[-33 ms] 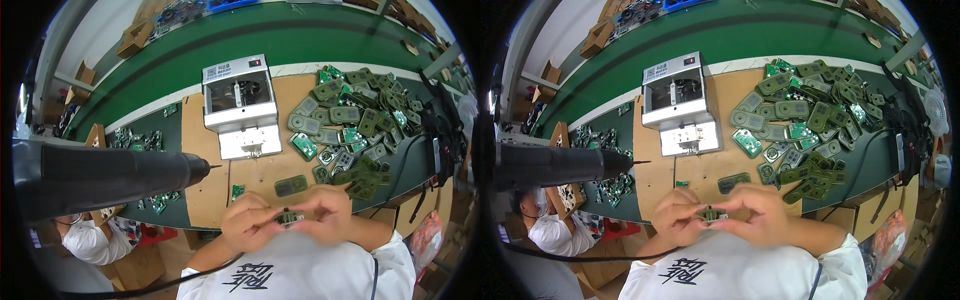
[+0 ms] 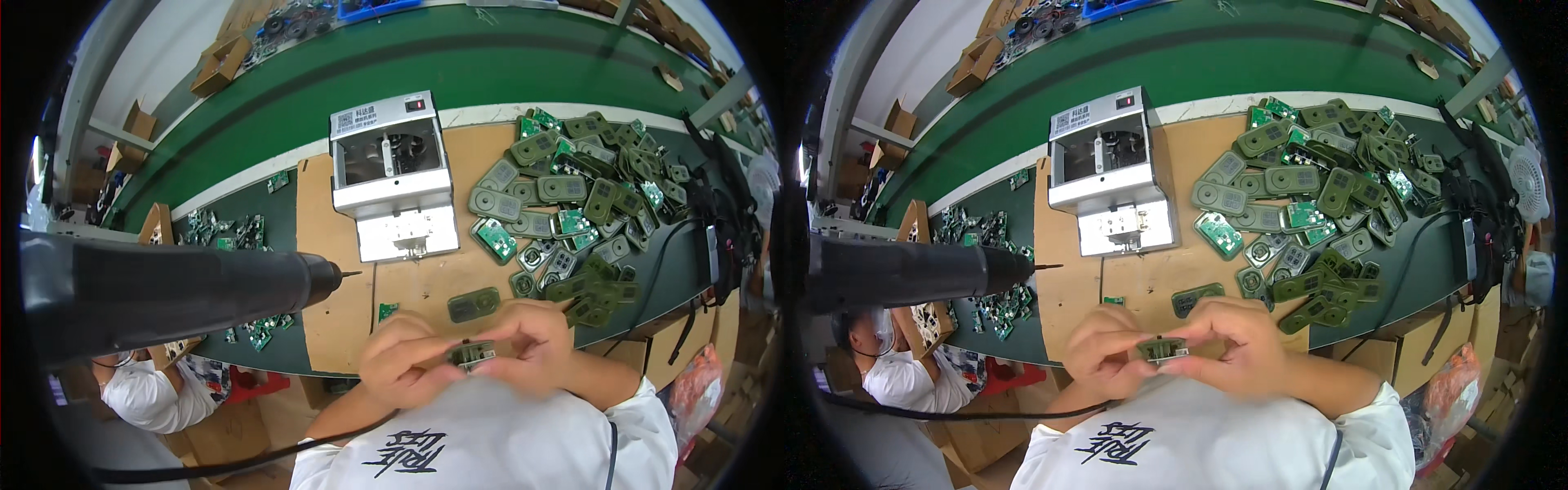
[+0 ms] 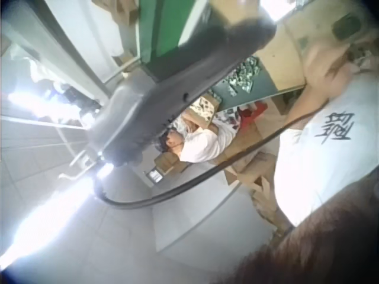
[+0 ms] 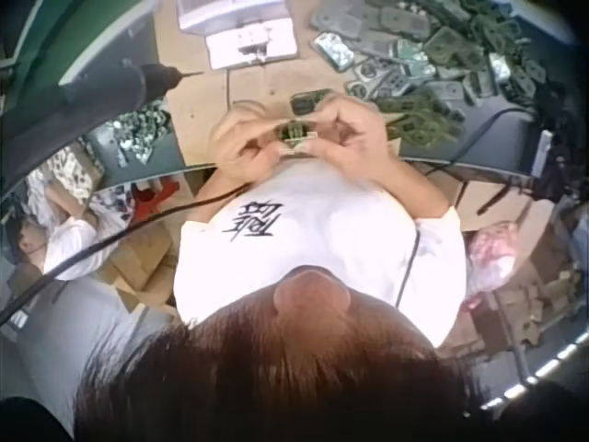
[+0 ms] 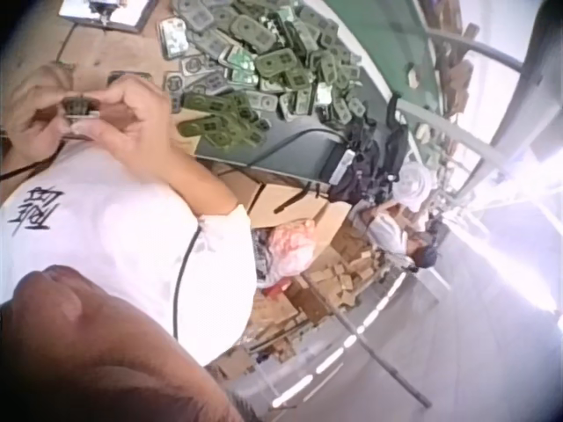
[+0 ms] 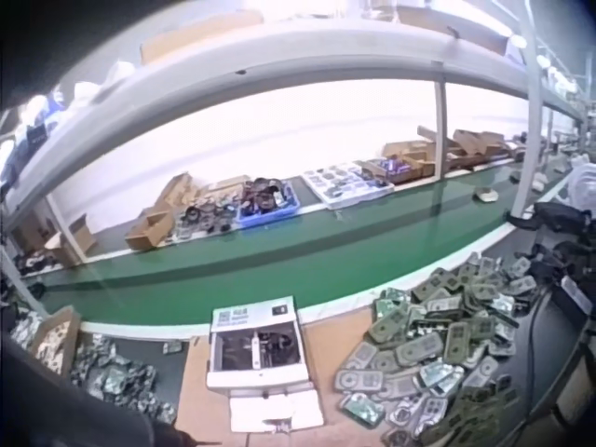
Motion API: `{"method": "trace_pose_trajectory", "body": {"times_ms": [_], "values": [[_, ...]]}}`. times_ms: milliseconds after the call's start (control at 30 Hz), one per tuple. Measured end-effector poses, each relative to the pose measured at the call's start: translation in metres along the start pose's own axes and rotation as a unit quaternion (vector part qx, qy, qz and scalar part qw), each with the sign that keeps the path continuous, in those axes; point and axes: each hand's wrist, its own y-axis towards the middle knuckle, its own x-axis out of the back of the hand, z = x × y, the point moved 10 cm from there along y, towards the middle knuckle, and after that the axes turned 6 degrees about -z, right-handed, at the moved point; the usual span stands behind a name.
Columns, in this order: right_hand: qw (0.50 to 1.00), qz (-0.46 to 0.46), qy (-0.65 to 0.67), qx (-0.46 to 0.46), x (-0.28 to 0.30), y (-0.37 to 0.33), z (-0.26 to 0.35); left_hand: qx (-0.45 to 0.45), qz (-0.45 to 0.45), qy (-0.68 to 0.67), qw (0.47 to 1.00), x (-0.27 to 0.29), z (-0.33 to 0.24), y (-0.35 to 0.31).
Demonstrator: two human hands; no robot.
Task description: The user is assembling electronic units by placing circuit boards into plastic housings and securing them with an electric screwdriver.
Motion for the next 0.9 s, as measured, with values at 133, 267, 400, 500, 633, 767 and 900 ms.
{"method": "trace_pose_trajectory", "body": {"times_ms": [133,267,400,500,633,767,900], "values": [[0.944,-0.079,0.299,-0.115,0.012,-0.012,-0.05,-0.159,-0.206,-0.086,0.962,0.11,-0.017,0.037],[0.829,-0.089,0.459,-0.307,-0.003,-0.012,-0.064,-0.047,-0.058,-0.255,0.964,0.1,-0.059,0.156],[0.746,-0.017,0.575,-0.336,-0.011,-0.036,-0.096,-0.029,0.491,-0.409,0.768,0.009,-0.078,0.162],[0.725,-0.079,0.581,-0.362,-0.012,-0.038,-0.105,0.087,0.155,-0.277,0.944,-0.001,-0.01,0.153],[0.739,-0.112,0.529,-0.402,-0.011,-0.042,-0.113,0.151,-0.015,-0.193,0.969,0.011,0.04,0.114],[0.735,-0.197,0.474,-0.443,-0.001,-0.039,-0.117,0.257,0.056,-0.213,0.941,0.0,0.031,0.079],[0.756,-0.137,0.455,-0.45,-0.014,-0.033,-0.116,0.101,0.098,-0.36,0.922,0.006,-0.037,0.083]]}}
